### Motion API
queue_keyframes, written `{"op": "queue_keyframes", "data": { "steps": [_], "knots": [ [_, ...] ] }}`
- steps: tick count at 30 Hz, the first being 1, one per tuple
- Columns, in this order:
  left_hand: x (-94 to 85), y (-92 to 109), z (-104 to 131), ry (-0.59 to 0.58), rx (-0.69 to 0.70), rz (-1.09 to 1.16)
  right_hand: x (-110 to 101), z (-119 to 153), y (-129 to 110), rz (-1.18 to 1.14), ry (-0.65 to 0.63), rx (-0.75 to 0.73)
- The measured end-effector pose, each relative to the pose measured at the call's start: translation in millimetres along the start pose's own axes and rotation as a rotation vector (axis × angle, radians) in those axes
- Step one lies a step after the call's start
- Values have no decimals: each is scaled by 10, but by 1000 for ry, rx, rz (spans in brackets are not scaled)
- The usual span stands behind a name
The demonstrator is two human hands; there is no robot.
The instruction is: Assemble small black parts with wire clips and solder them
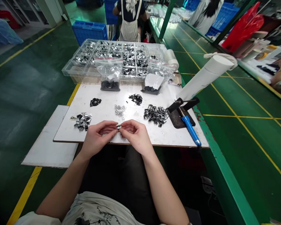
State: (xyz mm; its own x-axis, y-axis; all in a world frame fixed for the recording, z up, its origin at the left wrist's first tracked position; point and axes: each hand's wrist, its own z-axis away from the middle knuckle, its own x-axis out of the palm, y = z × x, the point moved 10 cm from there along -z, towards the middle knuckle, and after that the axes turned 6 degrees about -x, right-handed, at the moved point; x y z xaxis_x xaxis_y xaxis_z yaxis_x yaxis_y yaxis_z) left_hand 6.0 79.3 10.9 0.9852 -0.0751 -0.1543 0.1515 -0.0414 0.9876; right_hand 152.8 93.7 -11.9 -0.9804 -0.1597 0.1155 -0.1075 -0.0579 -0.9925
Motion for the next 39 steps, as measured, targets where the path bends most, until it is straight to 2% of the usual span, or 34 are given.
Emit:
{"op": "queue_keyframes", "data": {
  "steps": [8,14,22,31,39],
  "knots": [
    [6,-21,-39,-13,-35,22,103,28,-120,115,-120,-154],
    [18,-42,-71,-50,-94,100,115,66,-235,280,-79,-318],
    [-3,-41,-85,-43,-121,149,169,122,-321,373,-64,-424],
    [-8,-74,-94,-40,-127,166,161,140,-339,398,-48,-466],
    [-12,-116,-60,-22,-154,198,48,75,-247,226,-22,-315]
  ]
}}
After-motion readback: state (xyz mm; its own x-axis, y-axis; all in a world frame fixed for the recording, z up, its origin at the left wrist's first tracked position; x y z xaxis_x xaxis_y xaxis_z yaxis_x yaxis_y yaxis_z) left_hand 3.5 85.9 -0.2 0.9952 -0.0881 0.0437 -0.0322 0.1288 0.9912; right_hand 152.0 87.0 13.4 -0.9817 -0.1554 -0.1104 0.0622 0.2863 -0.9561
